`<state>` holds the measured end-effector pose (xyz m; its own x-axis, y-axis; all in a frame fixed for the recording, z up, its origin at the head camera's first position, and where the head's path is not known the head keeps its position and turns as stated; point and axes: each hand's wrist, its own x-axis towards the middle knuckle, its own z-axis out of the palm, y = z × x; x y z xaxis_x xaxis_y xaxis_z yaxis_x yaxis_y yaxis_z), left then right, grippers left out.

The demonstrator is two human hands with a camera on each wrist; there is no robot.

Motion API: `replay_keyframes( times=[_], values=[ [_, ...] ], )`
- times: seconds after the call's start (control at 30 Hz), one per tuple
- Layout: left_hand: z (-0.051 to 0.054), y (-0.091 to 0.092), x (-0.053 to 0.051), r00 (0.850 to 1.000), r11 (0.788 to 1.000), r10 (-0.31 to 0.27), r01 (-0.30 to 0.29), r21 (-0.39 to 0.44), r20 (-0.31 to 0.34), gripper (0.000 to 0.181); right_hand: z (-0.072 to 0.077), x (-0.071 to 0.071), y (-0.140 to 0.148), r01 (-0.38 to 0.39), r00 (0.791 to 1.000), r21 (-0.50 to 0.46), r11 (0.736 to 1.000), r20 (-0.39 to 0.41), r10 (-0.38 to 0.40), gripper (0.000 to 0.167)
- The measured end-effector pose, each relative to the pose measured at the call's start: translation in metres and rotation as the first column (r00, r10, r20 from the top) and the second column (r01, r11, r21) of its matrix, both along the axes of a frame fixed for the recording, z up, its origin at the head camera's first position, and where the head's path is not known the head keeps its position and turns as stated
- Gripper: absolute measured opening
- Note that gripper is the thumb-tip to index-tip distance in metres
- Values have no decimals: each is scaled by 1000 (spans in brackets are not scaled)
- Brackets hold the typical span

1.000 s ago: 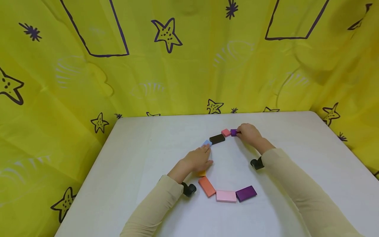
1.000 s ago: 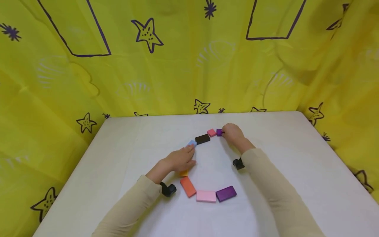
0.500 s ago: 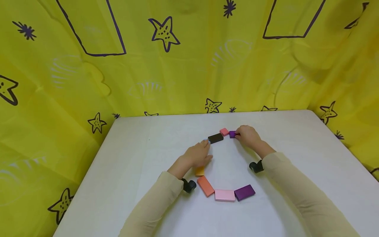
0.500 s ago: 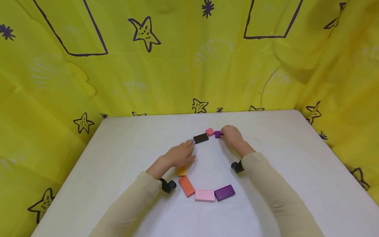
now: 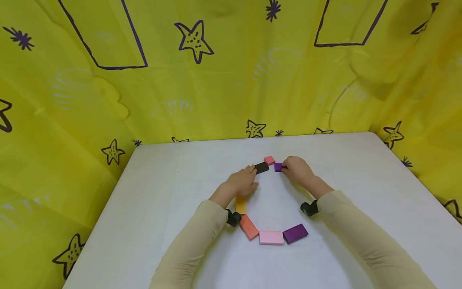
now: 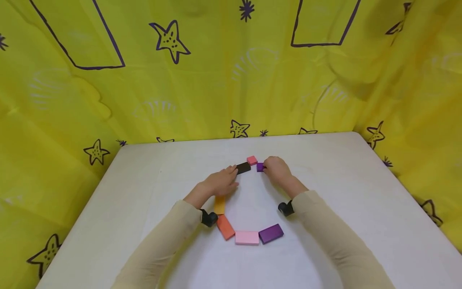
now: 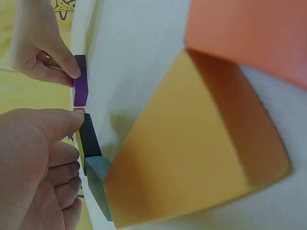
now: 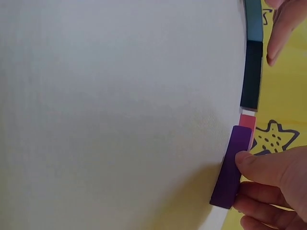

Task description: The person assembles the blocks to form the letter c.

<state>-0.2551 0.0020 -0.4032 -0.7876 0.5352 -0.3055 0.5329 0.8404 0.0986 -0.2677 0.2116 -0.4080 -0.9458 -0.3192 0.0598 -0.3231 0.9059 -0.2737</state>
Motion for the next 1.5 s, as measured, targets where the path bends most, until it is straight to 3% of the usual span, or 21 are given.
replay_keyframes(
  times=[0.2, 0.53, 1.03, 1.5],
  values=[
    [-4, 2, -3, 1000, 1000, 2, -2, -25, 1, 59, -2, 3, -2, -25, 999, 11, 1000, -47, 25, 12],
    [-4, 5, -2, 1000, 999, -1, 0, -42, -16, 58, -2, 3, -4, -10, 999, 30, 999, -41, 11, 9],
    [1, 4, -1, 1000, 999, -15, 15, -43, 10, 56, -4, 1, -8, -7, 999, 42, 999, -48, 9, 10],
    [-4, 5, -5, 1000, 999, -11, 11, -38, 11, 55, -4, -1, -13, 7, 997, 45, 999, -78, -4, 10]
  ],
)
